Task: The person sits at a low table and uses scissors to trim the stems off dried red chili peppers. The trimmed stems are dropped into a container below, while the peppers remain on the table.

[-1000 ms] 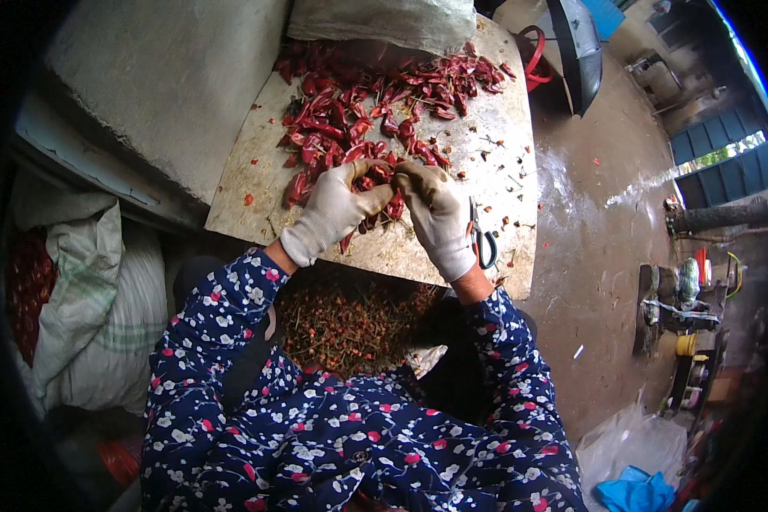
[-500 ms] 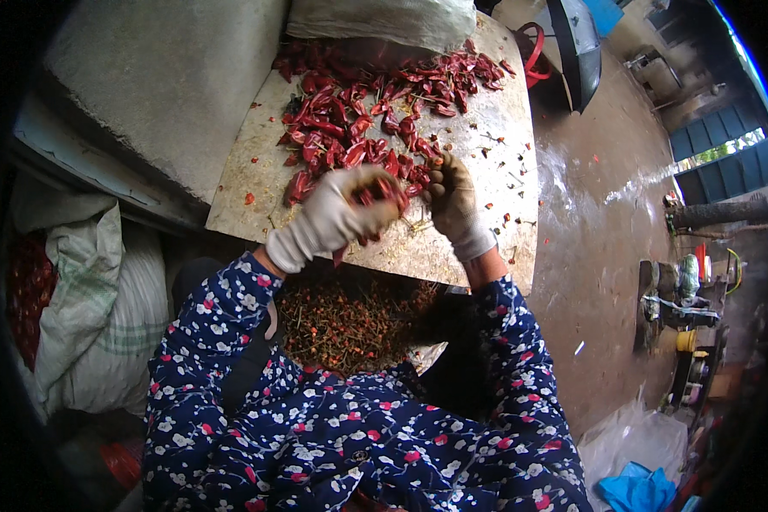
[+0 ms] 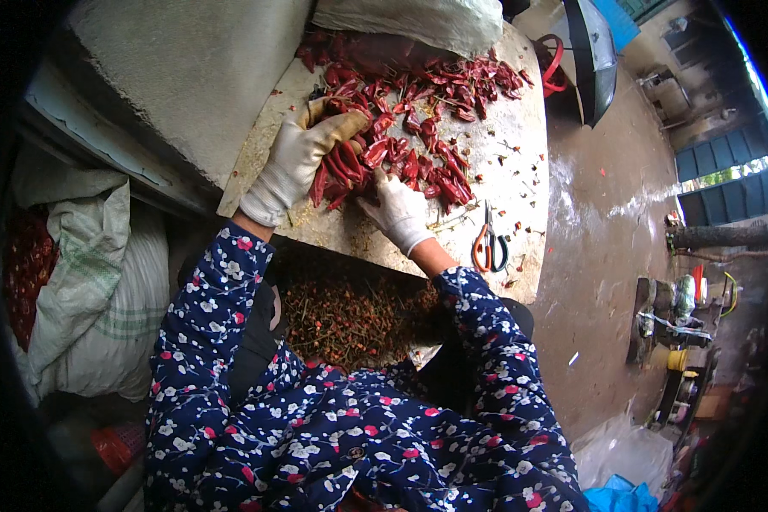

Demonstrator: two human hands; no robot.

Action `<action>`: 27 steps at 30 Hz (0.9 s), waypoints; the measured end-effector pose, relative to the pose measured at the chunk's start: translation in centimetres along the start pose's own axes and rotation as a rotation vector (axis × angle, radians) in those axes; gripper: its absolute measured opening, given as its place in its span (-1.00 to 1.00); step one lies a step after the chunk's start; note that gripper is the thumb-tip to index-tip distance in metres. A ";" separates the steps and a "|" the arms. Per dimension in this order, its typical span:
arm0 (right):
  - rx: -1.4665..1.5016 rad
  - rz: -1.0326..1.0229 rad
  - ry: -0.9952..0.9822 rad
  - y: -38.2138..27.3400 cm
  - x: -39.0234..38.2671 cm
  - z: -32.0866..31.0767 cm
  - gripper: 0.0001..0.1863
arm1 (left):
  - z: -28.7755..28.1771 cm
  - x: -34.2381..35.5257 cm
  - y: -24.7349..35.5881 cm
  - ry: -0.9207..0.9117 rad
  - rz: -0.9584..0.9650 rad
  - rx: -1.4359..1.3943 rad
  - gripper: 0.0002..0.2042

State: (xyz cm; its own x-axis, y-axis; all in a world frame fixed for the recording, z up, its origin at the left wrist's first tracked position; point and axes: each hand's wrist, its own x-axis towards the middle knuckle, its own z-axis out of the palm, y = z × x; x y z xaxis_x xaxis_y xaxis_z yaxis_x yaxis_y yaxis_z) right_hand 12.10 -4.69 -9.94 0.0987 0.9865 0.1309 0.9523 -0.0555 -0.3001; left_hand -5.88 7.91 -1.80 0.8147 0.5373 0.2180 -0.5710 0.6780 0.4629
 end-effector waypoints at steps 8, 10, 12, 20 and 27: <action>0.889 0.407 0.025 1.6 1.2 -2.5 -0.62 | 4.6 0.1 -1.5 0.459 -0.073 0.884 -0.51; 1.432 0.481 0.002 2.0 1.1 -3.9 -0.61 | 5.4 0.0 -2.4 0.444 -0.181 0.791 -0.47; 1.519 0.480 0.051 1.9 0.4 -5.2 -0.53 | 6.0 -0.1 -3.3 0.327 -0.333 0.938 -0.39; 1.464 0.165 0.024 1.3 -2.5 -9.4 -0.57 | 5.2 0.6 -7.5 0.284 -0.213 0.843 -0.38; 0.570 -0.078 0.372 1.1 -3.7 -10.5 -0.54 | 4.2 0.9 -8.2 0.544 -0.185 1.538 -0.55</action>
State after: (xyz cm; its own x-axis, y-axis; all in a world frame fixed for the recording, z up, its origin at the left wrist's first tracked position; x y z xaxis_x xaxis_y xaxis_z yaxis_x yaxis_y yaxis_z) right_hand 15.79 -10.05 -0.82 0.2262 0.8598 0.4578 0.6699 0.2039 -0.7139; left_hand -0.05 0.75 -1.83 0.5378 0.8383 -0.0902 0.4260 -0.1779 0.8871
